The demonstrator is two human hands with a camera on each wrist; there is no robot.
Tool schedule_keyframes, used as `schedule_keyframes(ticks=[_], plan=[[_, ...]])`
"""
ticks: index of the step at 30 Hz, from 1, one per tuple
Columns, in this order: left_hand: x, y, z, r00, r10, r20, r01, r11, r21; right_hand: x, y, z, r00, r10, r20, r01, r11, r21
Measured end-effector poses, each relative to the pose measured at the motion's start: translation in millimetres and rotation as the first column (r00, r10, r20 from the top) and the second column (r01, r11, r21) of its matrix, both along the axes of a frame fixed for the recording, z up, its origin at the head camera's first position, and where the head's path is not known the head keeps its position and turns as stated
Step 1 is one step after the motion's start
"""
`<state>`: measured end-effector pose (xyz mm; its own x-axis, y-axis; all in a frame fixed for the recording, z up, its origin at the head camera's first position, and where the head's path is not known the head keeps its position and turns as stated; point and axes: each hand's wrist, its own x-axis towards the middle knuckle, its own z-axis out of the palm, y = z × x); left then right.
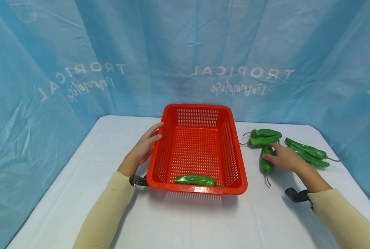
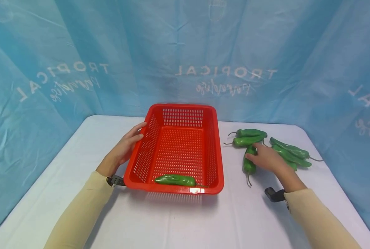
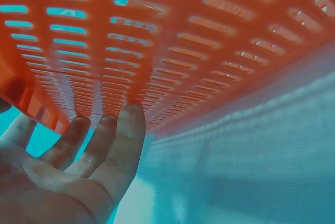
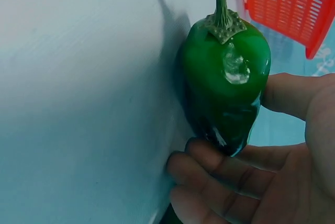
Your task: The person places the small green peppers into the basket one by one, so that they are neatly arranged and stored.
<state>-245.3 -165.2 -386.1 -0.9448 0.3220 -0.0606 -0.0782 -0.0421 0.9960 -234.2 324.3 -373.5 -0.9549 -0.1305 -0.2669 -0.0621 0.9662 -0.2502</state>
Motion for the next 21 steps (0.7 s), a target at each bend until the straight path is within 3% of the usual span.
schedule_keyframes(ticks=[13,21], plan=[[2.2,1.2,1.5,1.000,0.014,0.010,-0.014,1.000,-0.008,0.1,1.7,2.4,0.999,0.026,0.019,-0.024,0.995,-0.095],[-0.1,1.4,-0.9,1.000,0.009,-0.004,-0.009,1.000,-0.009,1.9,2.2,-4.7,0.988,0.110,-0.109,-0.124,0.984,-0.129]])
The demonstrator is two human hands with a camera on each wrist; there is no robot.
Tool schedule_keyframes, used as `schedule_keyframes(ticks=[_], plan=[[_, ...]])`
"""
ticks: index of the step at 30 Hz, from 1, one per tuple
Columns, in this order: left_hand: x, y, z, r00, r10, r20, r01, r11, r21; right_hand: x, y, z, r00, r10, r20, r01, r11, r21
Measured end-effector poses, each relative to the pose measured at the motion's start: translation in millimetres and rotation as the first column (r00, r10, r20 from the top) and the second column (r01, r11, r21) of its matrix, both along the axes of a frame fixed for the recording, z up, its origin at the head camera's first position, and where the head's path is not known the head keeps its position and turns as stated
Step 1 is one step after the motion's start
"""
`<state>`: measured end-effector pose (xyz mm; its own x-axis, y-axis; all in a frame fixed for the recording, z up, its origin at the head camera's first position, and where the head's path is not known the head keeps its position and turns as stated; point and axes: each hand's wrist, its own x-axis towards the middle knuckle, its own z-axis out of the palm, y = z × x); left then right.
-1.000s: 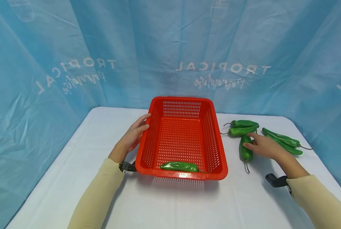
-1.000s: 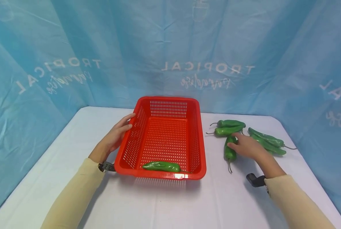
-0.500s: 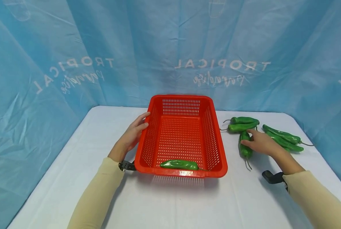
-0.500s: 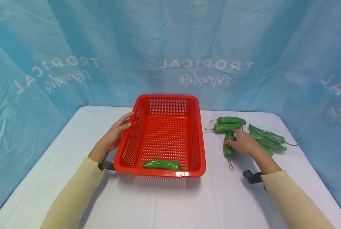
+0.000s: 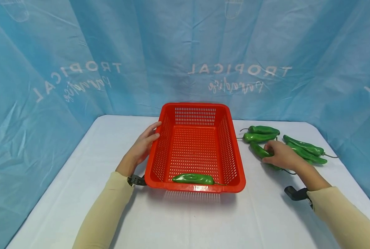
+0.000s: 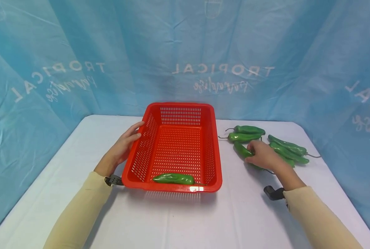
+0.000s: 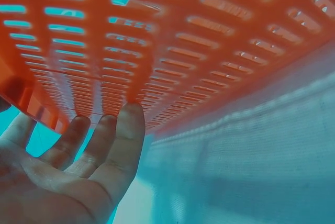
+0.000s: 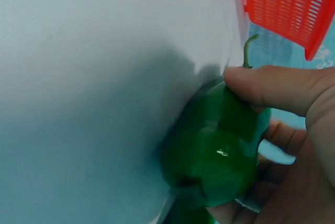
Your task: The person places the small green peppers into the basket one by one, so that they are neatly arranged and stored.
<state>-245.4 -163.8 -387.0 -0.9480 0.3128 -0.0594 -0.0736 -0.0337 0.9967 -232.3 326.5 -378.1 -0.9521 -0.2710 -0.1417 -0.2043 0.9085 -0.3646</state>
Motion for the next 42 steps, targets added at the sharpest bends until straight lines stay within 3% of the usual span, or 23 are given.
schedule_keyframes(ticks=[4,9,16,20,29,42], plan=[[1.8,-0.2,-0.6,1.000,0.000,0.014,0.000,1.000,0.001,1.4,-5.1,-4.8,0.998,0.052,-0.045,-0.053,0.999,-0.013],[0.4,0.3,-0.1,1.000,-0.005,0.010,0.005,1.000,0.012,4.2,-10.2,-5.3,0.996,0.064,-0.054,-0.064,0.998,-0.013],[-0.3,-2.0,1.4,1.000,0.004,0.009,-0.004,1.000,-0.004,2.0,-9.8,4.5,0.983,0.173,0.063,-0.172,0.985,-0.031],[-0.6,-2.3,0.9,1.000,0.007,0.003,-0.007,1.000,-0.006,-0.6,-9.1,8.0,0.976,0.166,0.140,-0.159,0.985,-0.064],[-0.3,-0.8,0.5,1.000,0.008,0.001,-0.008,1.000,-0.009,1.6,-5.4,8.4,0.966,0.136,0.221,-0.105,0.984,-0.145],[0.4,-0.5,-0.1,1.000,0.005,-0.001,-0.005,1.000,-0.004,2.0,-1.0,7.1,0.958,0.171,0.230,-0.141,0.980,-0.139]])
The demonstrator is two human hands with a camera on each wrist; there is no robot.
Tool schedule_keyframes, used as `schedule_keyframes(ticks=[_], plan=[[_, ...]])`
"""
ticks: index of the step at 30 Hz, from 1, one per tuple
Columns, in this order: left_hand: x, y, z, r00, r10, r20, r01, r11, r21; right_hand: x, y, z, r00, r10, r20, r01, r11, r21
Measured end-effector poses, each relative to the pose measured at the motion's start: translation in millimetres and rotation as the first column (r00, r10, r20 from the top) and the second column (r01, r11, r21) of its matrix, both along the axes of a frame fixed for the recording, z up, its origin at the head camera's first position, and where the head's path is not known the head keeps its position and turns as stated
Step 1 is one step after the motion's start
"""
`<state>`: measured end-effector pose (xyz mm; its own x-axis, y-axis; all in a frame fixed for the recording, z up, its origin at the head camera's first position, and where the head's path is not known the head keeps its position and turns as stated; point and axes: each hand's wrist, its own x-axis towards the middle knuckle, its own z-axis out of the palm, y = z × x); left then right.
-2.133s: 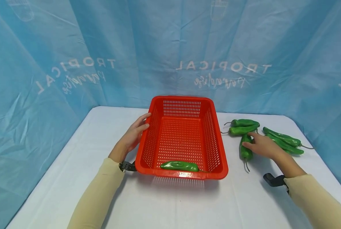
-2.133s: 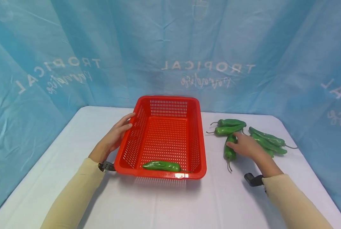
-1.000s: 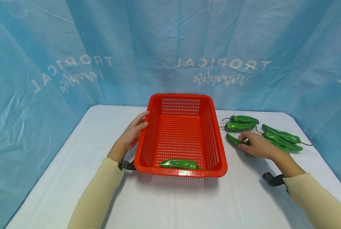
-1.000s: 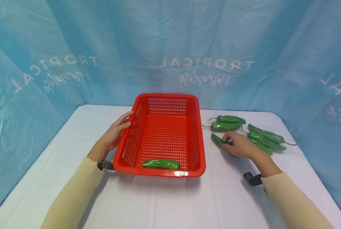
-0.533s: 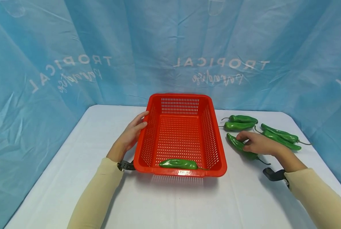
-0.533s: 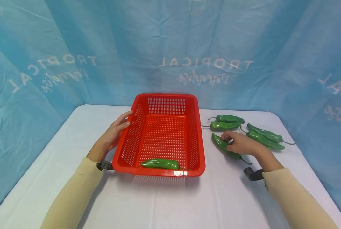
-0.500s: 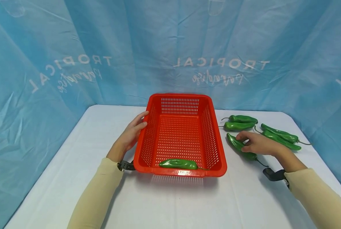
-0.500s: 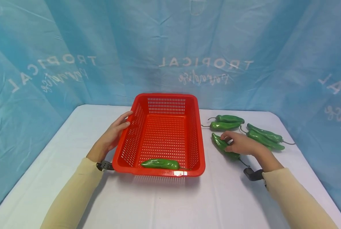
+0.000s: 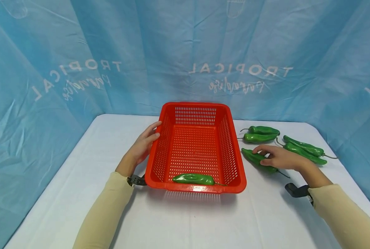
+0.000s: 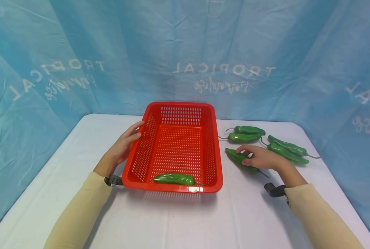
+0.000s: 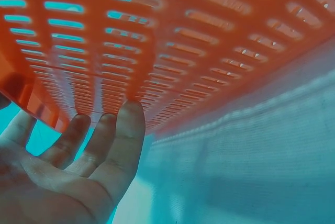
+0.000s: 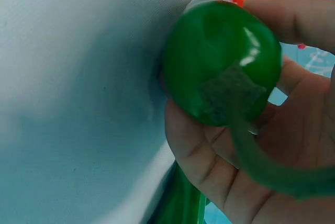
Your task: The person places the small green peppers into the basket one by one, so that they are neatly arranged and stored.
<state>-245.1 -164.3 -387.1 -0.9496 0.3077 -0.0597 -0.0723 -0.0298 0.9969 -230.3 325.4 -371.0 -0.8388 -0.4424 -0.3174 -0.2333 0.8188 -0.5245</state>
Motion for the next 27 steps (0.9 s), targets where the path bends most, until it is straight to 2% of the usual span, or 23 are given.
schedule_keyframes(ticks=[5,13,20,24,27], plan=[[0.4,-0.7,0.1,1.000,-0.007,-0.012,0.007,1.000,-0.005,2.0,0.0,3.9,1.000,0.008,0.026,-0.008,1.000,-0.008],[-1.4,0.5,-0.6,1.000,-0.012,-0.005,0.012,1.000,0.014,4.7,1.6,6.4,0.997,0.008,0.080,-0.002,0.997,-0.077],[-2.4,1.9,1.4,1.000,-0.022,-0.011,0.022,1.000,0.016,3.9,2.3,7.9,0.997,0.024,0.067,-0.020,0.997,-0.069],[-1.4,0.9,1.3,1.000,-0.011,-0.009,0.011,1.000,0.007,4.7,1.8,14.2,0.998,0.012,0.054,-0.009,0.999,-0.051],[-0.9,0.3,0.8,1.000,-0.012,-0.012,0.012,1.000,0.007,5.6,3.5,21.6,1.000,0.012,0.013,-0.012,0.999,-0.030]])
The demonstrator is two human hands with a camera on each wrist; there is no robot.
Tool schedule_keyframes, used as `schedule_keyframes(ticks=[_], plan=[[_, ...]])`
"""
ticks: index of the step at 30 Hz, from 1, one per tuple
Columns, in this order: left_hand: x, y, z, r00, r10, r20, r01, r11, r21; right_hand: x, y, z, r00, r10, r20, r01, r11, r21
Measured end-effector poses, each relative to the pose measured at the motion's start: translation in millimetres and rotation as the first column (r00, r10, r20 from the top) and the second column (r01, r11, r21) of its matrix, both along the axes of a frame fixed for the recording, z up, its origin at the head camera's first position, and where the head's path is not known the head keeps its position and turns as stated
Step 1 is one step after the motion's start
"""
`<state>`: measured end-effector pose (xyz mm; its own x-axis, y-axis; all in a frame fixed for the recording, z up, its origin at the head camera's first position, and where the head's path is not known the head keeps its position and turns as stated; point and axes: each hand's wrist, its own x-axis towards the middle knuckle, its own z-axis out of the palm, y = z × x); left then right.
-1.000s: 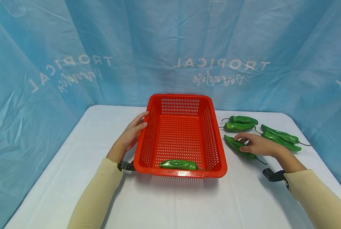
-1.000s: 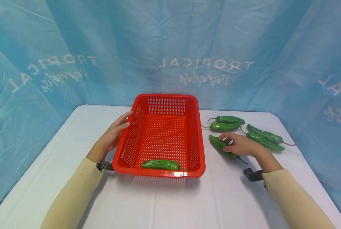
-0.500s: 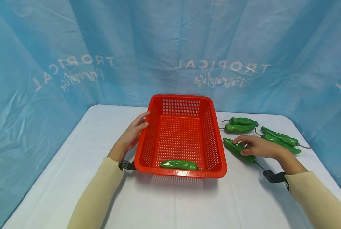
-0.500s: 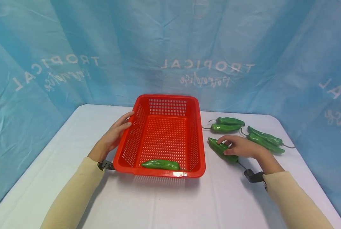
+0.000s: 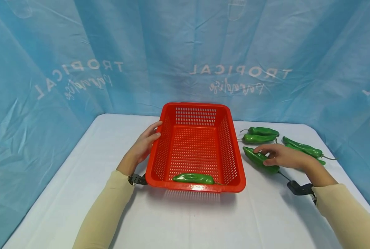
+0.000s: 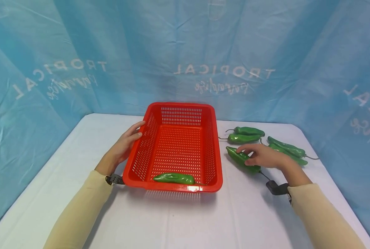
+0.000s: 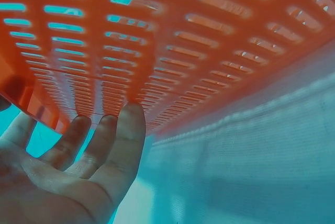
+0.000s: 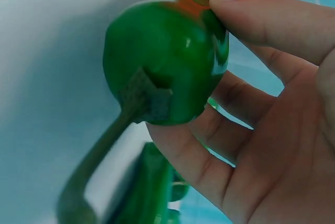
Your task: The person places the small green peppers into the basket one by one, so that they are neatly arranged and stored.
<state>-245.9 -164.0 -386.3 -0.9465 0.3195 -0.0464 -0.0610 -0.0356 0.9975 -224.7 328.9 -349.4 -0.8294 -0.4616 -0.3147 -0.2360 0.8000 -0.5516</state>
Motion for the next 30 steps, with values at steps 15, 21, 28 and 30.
schedule_keyframes(ticks=[15,21,28,30], plan=[[1.0,-0.6,-1.2,1.000,-0.001,-0.004,0.001,1.000,0.017,-7.3,4.1,43.7,0.993,-0.001,-0.118,0.005,0.999,0.033],[-0.8,0.1,-1.7,1.000,0.006,-0.007,-0.006,1.000,0.011,-12.7,2.4,55.9,0.990,0.011,-0.141,-0.004,0.998,0.055],[-2.8,-0.5,-3.4,1.000,-0.001,-0.007,0.001,1.000,0.012,-18.1,-3.2,68.0,0.991,0.019,-0.134,-0.012,0.999,0.050],[-2.4,-0.4,-2.6,1.000,-0.006,-0.010,0.006,1.000,0.015,-18.5,-5.2,72.1,0.990,0.026,-0.136,-0.020,0.999,0.043]])
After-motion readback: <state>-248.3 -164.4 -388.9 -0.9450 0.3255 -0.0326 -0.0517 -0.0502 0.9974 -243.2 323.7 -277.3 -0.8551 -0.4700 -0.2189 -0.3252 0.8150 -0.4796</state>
